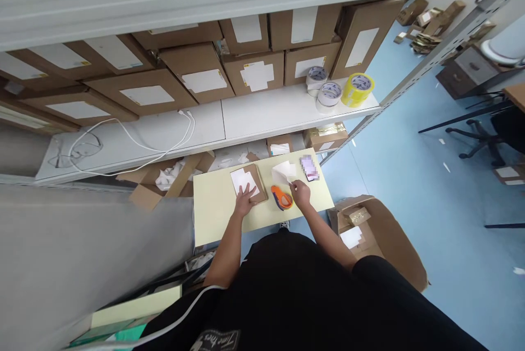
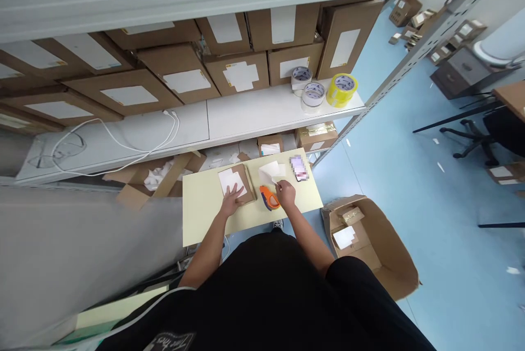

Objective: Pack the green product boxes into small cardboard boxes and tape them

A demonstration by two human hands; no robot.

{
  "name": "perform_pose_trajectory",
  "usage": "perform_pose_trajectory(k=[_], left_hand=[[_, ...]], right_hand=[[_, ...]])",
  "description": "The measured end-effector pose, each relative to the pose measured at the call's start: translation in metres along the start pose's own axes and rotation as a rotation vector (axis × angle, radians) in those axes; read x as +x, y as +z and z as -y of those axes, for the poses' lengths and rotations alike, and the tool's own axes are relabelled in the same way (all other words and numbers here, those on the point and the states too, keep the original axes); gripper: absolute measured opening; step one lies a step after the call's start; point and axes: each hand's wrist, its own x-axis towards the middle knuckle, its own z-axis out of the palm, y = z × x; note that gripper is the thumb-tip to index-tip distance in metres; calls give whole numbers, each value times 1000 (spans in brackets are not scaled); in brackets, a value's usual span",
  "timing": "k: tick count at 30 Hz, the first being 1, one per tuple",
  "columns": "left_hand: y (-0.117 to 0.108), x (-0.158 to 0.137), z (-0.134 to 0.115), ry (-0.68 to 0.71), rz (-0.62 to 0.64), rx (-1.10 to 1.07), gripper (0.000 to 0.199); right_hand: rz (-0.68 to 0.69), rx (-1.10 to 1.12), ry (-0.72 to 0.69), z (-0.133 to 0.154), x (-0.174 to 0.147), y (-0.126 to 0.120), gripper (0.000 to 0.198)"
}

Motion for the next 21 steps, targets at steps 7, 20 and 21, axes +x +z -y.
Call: perform_pose_trajectory(k=[7, 20, 21], left_hand=[[-7, 6, 5, -10, 31, -7, 84], [-4, -15, -34, 53, -37, -65, 66], [-7, -14, -44, 32, -70, -148, 63]], right_hand=[[-52, 330, 199, 2, -15, -21, 40], [24, 729, 326, 15, -16, -29, 53], [34, 738, 326, 16, -16, -30, 53]])
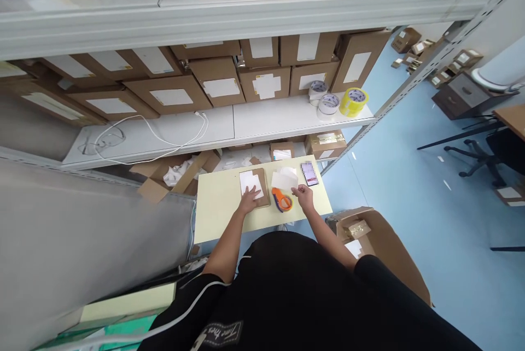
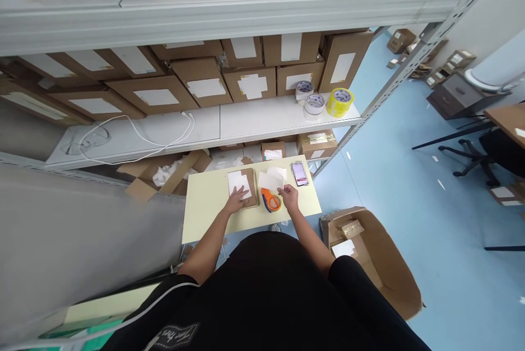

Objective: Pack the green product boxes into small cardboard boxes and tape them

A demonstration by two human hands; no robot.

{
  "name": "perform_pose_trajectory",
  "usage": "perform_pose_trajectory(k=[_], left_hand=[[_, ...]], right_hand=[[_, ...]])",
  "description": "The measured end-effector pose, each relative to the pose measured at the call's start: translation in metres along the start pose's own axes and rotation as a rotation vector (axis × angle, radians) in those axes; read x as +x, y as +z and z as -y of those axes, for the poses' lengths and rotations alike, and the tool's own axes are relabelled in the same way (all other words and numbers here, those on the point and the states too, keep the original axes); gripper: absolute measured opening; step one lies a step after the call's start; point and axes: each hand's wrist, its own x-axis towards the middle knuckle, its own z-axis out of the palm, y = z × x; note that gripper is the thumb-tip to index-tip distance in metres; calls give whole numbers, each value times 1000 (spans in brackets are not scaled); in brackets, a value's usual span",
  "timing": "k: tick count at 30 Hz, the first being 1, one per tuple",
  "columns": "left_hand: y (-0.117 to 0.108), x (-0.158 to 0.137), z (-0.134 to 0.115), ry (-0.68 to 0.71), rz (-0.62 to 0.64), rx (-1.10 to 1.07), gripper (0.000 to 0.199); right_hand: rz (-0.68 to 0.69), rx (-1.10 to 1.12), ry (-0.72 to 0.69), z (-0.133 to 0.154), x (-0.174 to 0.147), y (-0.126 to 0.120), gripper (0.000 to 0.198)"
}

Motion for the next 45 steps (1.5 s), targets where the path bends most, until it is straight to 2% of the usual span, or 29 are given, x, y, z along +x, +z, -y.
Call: perform_pose_trajectory(k=[3, 5, 8, 10, 12, 14, 18, 21, 25, 28, 30, 33, 36, 38, 39, 41, 43, 45], left_hand=[[-4, 12, -40, 23, -169, -315, 62], [-7, 20, -67, 31, -226, -478, 65], [-16, 21, -94, 57, -274, -469, 44], [-27, 13, -101, 121, -304, -366, 35], [-40, 0, -104, 200, -309, -270, 28], [-55, -14, -106, 262, -292, -198, 24], [-78, -34, -112, 282, -303, -97, 24], [-87, -42, -113, 246, -356, -84, 21], [-93, -50, -94, 152, -468, -251, 23], [-102, -54, -68, 55, -608, -427, 31], [-107, -55, -55, 24, -624, -519, 35], [-97, -54, -54, -11, -661, -596, 38], [-67, -55, -73, -29, -817, -516, 38], [-43, -60, -88, 22, -826, -404, 38], [-33, -63, -95, 61, -771, -337, 38], [-16, -71, -105, 177, -577, -201, 36], [-7, -78, -109, 273, -389, -107, 33], [-6, -82, -108, 273, -360, -107, 40]], right_hand=[[55, -2, -2, 3, -2, 3, 53], [117, 0, -6, 5, -3, 4, 49], [176, -42, -25, 8, -4, 1, 40], [180, -103, -86, 13, -3, -5, 46], [220, -154, -183, 20, 0, -11, 61], [325, -191, -272, 27, 4, -13, 63], [510, -304, -306, 38, 15, -3, 31], [546, -346, -293, 41, 24, 11, 32], [568, -272, -260, 44, 37, 19, 33], [504, -177, -205, 44, 49, 13, 32], [479, -136, -191, 44, 56, 6, 30], [441, -189, -171, 46, 58, 2, 36], [351, -242, -132, 51, 44, 14, 40], [407, -162, -77, 53, 27, 28, 40], [466, -102, -49, 54, 18, 35, 42], [533, -9, -31, 55, 0, 48, 45], [491, 37, -42, 57, -13, 57, 44], [436, 54, -37, 60, -19, 63, 42]])
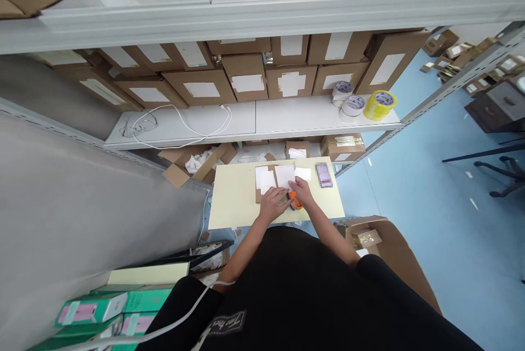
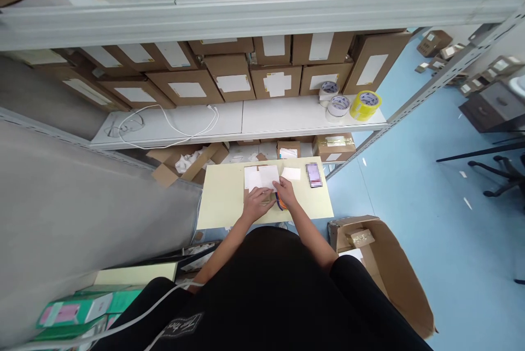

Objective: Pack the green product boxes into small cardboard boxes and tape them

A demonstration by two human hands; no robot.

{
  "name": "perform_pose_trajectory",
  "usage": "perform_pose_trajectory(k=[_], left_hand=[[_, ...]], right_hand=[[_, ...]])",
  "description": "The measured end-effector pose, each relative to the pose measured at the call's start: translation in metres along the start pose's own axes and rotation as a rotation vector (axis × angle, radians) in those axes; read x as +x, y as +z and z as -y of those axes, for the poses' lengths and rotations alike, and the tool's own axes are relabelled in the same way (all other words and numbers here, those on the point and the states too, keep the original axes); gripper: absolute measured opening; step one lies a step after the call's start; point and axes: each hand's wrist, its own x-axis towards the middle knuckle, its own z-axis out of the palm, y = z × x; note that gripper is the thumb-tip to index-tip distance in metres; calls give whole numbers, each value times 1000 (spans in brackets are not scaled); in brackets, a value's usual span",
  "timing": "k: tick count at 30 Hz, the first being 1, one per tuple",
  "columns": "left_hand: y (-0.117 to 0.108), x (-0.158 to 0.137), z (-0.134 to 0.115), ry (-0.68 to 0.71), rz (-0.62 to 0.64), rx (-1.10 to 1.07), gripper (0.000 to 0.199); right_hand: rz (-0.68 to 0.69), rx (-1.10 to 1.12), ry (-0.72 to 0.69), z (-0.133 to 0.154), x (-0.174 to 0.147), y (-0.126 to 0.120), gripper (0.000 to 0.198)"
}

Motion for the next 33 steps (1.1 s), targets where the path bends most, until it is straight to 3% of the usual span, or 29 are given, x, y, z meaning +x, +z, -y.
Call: perform_pose_trajectory(k=[4, 8, 14, 22, 27, 33], left_hand=[[-14, 1, 10, -278, -234, -243, 53], [-46, 2, 26, -400, -246, -585, 42], [-103, -10, 49, -420, -449, -692, 39], [-162, -12, 73, -395, -469, -733, 40], [-185, -7, 87, -360, -464, -805, 41], [-197, -1, 106, -320, -412, -820, 39]], right_hand=[[100, 25, 50, 7, 4, 13, 42], [167, 55, 79, 10, 8, 38, 39], [227, 12, 128, 20, 4, 83, 35], [179, 18, 75, 45, -1, 147, 32], [143, 18, 50, 50, 4, 174, 32], [100, 33, 45, 51, 8, 191, 32]])
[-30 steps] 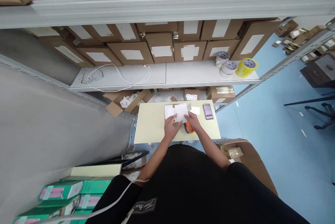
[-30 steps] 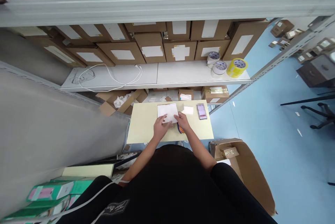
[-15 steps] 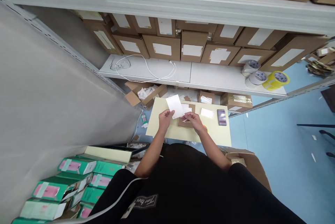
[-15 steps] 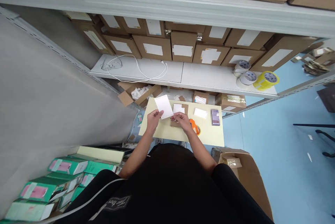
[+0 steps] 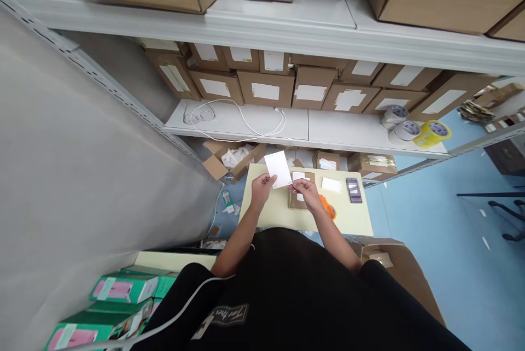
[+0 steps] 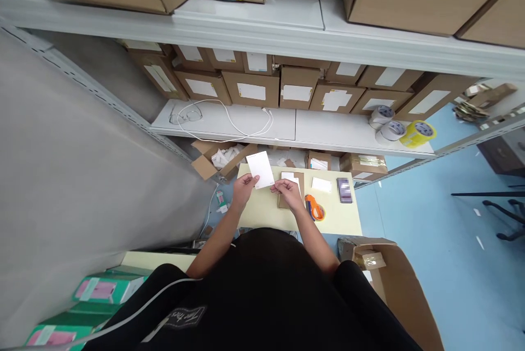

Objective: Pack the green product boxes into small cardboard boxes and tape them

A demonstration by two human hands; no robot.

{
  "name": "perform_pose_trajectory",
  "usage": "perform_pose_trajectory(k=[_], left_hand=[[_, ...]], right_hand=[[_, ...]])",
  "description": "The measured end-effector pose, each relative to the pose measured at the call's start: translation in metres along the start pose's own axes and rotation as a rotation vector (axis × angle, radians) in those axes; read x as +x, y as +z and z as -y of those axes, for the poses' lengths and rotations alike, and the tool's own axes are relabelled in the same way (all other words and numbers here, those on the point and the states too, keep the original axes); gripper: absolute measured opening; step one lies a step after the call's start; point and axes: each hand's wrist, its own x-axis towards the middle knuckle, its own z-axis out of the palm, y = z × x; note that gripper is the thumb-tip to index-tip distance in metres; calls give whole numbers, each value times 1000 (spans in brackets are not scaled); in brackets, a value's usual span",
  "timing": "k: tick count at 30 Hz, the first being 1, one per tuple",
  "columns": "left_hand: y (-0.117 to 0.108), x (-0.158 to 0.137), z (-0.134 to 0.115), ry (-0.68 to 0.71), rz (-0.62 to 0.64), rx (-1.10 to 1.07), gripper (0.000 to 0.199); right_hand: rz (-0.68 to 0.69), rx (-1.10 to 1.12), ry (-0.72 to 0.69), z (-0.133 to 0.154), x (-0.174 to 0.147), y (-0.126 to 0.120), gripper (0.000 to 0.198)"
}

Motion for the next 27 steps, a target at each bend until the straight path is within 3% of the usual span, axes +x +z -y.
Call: perform_pose_trajectory(k=[12, 21, 24, 27], left_hand=[[-8, 16, 4, 1, 61, 56, 38], [2, 18, 6, -5, 65, 85, 38], [7, 15, 3, -11, 51, 190, 42], [17, 8, -5, 76, -46, 394, 59]], right_hand=[[-58, 4, -17, -9, 10, 6, 29], [-44, -12, -10, -9, 9, -1, 28], [-37, -11, -21, -7, 9, -6, 28], [-33, -19, -56, -5, 7, -11, 26]])
